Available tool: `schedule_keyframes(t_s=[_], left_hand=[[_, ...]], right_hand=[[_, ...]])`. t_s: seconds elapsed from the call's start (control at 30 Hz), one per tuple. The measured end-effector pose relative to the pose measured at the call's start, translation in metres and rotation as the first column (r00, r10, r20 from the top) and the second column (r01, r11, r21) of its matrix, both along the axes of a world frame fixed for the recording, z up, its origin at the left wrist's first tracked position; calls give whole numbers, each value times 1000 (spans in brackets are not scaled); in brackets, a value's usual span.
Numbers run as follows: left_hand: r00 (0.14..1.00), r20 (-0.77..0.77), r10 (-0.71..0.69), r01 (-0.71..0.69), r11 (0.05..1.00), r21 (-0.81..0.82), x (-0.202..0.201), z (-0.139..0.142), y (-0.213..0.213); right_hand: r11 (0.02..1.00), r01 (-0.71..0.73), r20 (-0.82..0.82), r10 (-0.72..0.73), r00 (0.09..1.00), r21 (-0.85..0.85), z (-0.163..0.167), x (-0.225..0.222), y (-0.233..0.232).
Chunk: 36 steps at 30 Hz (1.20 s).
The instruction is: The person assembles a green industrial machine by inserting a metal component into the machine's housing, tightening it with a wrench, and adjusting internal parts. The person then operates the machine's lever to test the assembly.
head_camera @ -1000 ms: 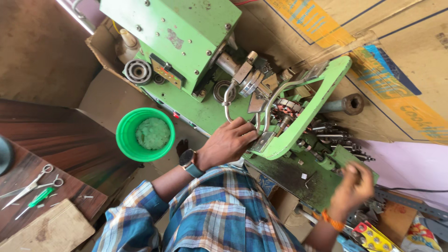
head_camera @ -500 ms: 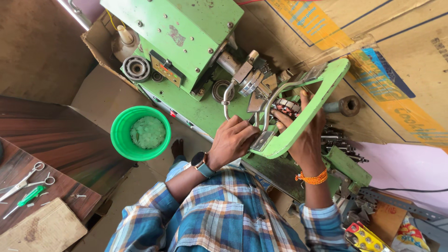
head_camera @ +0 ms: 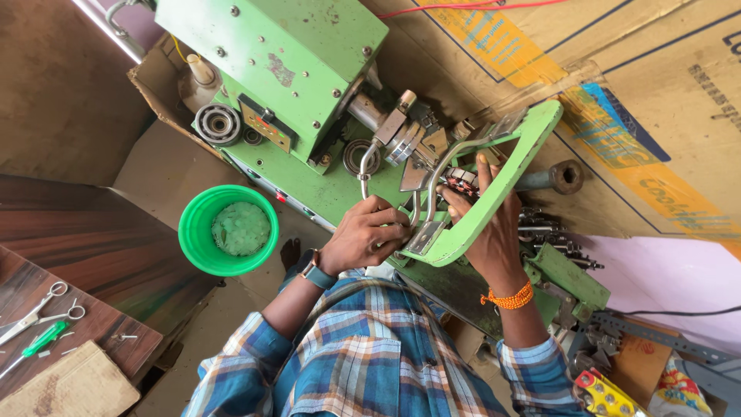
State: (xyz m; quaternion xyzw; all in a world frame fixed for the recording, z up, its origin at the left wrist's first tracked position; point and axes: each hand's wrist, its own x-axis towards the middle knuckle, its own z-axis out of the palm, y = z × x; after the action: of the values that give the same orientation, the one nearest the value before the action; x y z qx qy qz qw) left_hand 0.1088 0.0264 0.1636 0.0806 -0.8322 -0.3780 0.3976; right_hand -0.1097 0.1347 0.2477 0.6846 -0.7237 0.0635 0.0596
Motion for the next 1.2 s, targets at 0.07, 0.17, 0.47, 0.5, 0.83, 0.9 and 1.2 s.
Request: schedule_keyframes(t_s=[0.07,0.17,0.47,0.5,0.83,0.9,1.2], left_hand=[[998,-20,-57,57,998,32,4,3,-4],[993,69,-92,86,992,89,9,8,-7],[994,73,-87,81,993,88,10,16,-5],[994,91,-67,58,994,93,9,16,-4],[978,197,74,-99,988,117,4,25,9],[975,203,89,-117,985,128,4,27,10],[922,325,211,-238,970,45,-5,26,17]], right_hand=[[1000,-7,-4,7,1000,2,0,0,1],[1000,-18,-8,18,1000,-3,2,0,0],[1000,8,82,-6,997,-26,14,7,-8],[1000,-11,125,14,992,-26,17,5,-9],[997,-29,561,-15,828,69,31,-37,-44],[998,-42,589,2,808,54,27,-39,-46],[994,-83,619,24,785,66,6,-58,-50]])
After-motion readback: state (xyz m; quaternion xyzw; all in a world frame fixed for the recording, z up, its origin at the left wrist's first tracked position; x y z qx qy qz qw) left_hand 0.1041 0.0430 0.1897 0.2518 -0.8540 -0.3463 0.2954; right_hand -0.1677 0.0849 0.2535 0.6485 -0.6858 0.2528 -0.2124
